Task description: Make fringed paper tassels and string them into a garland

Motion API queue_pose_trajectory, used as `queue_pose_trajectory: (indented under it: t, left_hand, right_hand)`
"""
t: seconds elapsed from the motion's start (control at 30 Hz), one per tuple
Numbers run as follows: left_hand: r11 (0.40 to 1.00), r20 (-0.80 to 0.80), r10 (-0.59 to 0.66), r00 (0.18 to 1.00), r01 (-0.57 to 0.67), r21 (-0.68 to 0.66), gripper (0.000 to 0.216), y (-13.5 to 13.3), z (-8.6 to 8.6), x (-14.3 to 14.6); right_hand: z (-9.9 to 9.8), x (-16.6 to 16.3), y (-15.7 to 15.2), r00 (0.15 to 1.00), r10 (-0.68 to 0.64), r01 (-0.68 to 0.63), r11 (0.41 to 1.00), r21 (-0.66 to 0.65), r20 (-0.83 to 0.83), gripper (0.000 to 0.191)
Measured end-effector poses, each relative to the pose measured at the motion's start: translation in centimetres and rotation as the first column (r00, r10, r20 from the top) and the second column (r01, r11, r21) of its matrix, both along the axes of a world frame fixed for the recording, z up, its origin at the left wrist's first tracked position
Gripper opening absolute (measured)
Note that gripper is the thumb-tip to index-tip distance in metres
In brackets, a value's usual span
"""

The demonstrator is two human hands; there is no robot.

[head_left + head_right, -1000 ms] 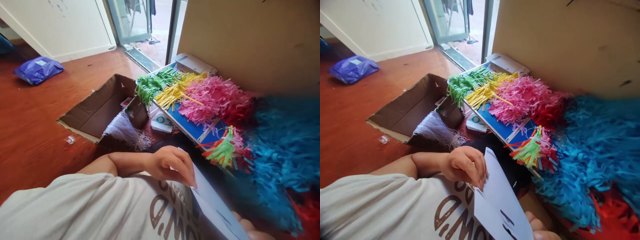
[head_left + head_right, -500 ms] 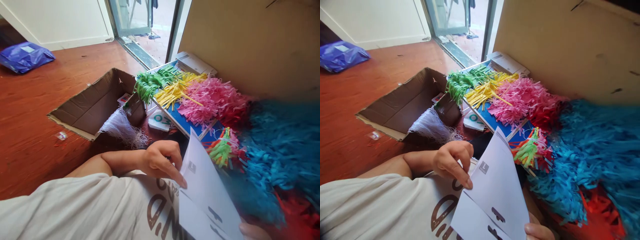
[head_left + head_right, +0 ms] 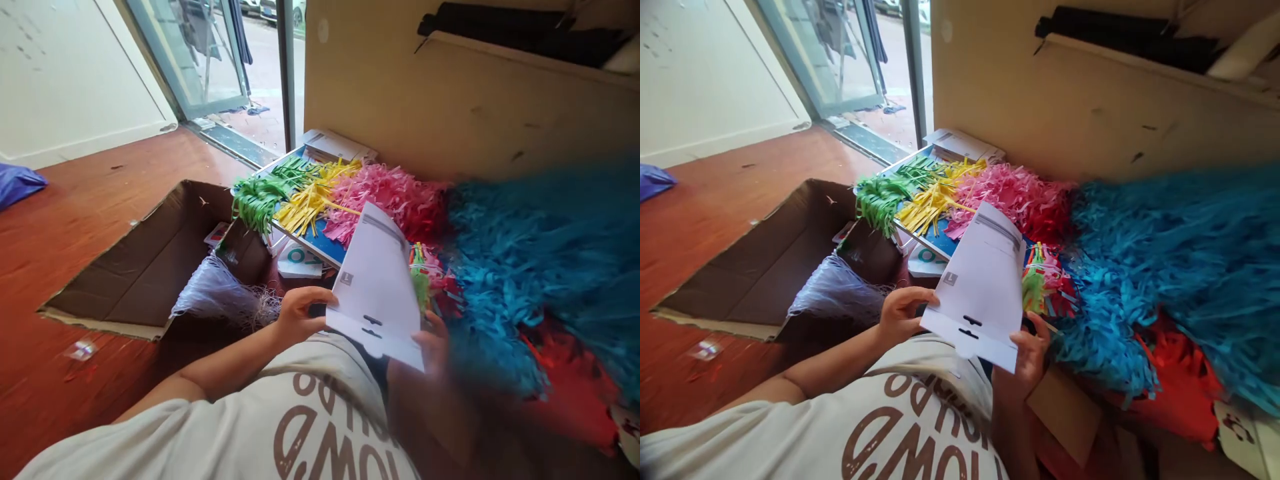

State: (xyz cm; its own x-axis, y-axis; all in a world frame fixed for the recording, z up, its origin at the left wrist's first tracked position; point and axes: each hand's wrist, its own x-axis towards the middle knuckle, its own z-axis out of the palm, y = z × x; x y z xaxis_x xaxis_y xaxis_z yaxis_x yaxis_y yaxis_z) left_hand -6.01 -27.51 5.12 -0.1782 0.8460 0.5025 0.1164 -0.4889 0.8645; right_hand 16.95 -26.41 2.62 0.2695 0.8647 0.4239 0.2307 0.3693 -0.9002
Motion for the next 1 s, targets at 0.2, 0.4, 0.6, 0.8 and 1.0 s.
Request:
queue_pose_trajectory:
  t: [0.2, 0.4, 0.6, 0.8, 1.0]
  left_hand:
    - [0.947, 0.038, 0.125, 0.991, -0.107, -0.303, 0.032, 0.7, -5.5, 1.8]
    - [0.872, 0.057, 0.142, 0.988, -0.098, -0.48, 0.029, 0.1, -7.6, 2.4]
    - [0.862, 0.077, 0.125, 0.989, -0.07, -0.502, 0.031, 0.5, -8.0, 1.5]
    - [0.866, 0.098, 0.05, 0.994, 0.006, -0.499, 0.037, 1.1, -7.9, 0.5]
    - [0.835, 0.092, 0.164, 0.982, -0.088, -0.544, 0.036, 0.7, -8.3, 2.0]
  right_hand:
    - [-3.8, -3.4, -0.4, 0.97, -0.13, 0.061, 0.948, -0.312, -0.207, 0.044]
    - [-4.9, -3.6, -0.9, 0.966, -0.09, -0.019, 0.911, -0.413, -0.242, 0.057]
    - [-4.8, -0.6, 0.7, 0.992, 0.092, -0.116, 0.918, -0.38, -0.081, 0.053]
    - [-5.6, 2.1, 3.0, 0.943, 0.332, -0.311, 0.9, -0.305, 0.016, 0.024]
    - [-6.8, -1.2, 1.9, 0.997, -0.012, -0.015, 0.934, -0.356, -0.074, 0.03]
